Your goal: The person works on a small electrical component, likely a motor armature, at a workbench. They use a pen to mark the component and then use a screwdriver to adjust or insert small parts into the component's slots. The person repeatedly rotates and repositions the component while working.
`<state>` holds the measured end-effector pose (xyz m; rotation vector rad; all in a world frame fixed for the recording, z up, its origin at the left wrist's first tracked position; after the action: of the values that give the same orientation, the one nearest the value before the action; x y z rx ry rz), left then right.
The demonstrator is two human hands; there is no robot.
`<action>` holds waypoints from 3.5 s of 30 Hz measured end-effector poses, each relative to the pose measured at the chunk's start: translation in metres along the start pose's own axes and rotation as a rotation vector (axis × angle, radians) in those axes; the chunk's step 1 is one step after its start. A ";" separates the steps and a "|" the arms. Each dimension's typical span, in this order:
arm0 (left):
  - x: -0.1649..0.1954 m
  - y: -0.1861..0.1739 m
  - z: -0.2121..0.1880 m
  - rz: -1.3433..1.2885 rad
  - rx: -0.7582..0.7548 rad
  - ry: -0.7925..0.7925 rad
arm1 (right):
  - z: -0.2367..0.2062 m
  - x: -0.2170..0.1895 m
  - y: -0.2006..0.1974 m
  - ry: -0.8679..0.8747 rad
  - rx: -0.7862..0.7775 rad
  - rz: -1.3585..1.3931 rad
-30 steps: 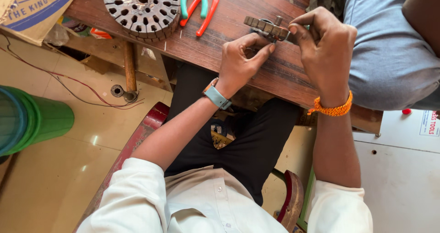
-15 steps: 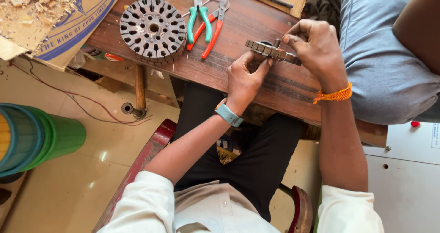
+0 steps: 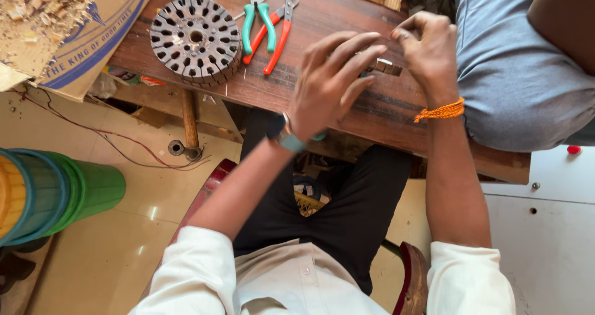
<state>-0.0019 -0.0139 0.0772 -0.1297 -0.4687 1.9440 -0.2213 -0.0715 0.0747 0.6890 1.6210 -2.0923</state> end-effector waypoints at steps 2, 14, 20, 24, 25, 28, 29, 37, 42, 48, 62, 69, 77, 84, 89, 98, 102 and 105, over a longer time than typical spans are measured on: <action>-0.025 0.004 0.002 -0.090 -0.185 0.036 | -0.005 0.002 -0.007 0.030 0.027 0.078; -0.042 0.015 -0.007 -0.176 -0.316 -0.079 | -0.092 -0.041 -0.043 0.174 -0.151 0.480; -0.041 0.011 -0.004 -0.184 -0.331 -0.090 | -0.111 -0.050 -0.028 0.054 -0.002 0.192; -0.042 0.012 -0.002 -0.189 -0.333 -0.098 | -0.118 -0.052 -0.007 -0.014 0.037 0.170; -0.042 0.012 -0.002 -0.198 -0.335 -0.108 | -0.117 -0.051 -0.005 -0.002 0.037 0.191; -0.041 0.012 -0.002 -0.210 -0.350 -0.117 | -0.114 -0.045 -0.008 0.028 0.032 0.323; -0.040 0.012 -0.001 -0.206 -0.355 -0.112 | -0.114 -0.044 -0.009 0.037 0.029 0.378; -0.040 0.009 0.002 -0.214 -0.377 -0.123 | -0.115 -0.048 -0.013 -0.005 -0.010 0.305; -0.041 0.012 -0.001 -0.188 -0.369 -0.099 | -0.117 -0.044 -0.012 -0.011 0.006 0.207; -0.045 0.016 -0.001 -0.191 -0.367 -0.074 | -0.124 -0.037 0.008 -0.306 0.058 0.019; -0.027 -0.006 -0.043 -0.019 -0.399 0.334 | -0.149 -0.047 -0.017 -0.325 -0.048 -0.049; -0.007 0.010 -0.048 -0.378 -0.122 -0.325 | -0.107 -0.068 -0.036 -0.362 0.062 -0.142; -0.008 0.028 -0.058 -0.481 0.104 -0.627 | -0.062 -0.075 -0.017 -0.424 0.029 -0.014; -0.003 0.039 -0.051 -0.472 0.122 -0.675 | -0.023 -0.047 -0.024 -0.222 -0.138 -0.031; 0.000 0.036 -0.053 -0.333 0.074 -0.817 | -0.010 -0.037 -0.006 -0.217 -0.156 0.010; -0.018 0.015 -0.023 0.011 -0.107 0.081 | -0.005 -0.003 -0.013 -0.360 0.088 -0.063; -0.042 0.012 -0.014 -0.153 -0.328 0.143 | -0.024 -0.028 -0.039 -0.120 -0.015 0.218; -0.043 0.012 -0.011 -0.173 -0.332 0.086 | -0.044 -0.048 -0.061 0.098 -0.108 0.358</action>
<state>0.0087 -0.0534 0.0568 -0.3721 -0.7197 1.6730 -0.2128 -0.0129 0.1419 0.9769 1.5163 -1.7283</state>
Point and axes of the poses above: each hand's wrist, its own z-axis towards the middle knuckle, its own y-axis out of the palm, x = y × z, the point moved 2 cm from there along z, towards the middle knuckle, and after that the axes turned 11 degrees about y, right-handed, at the moved point
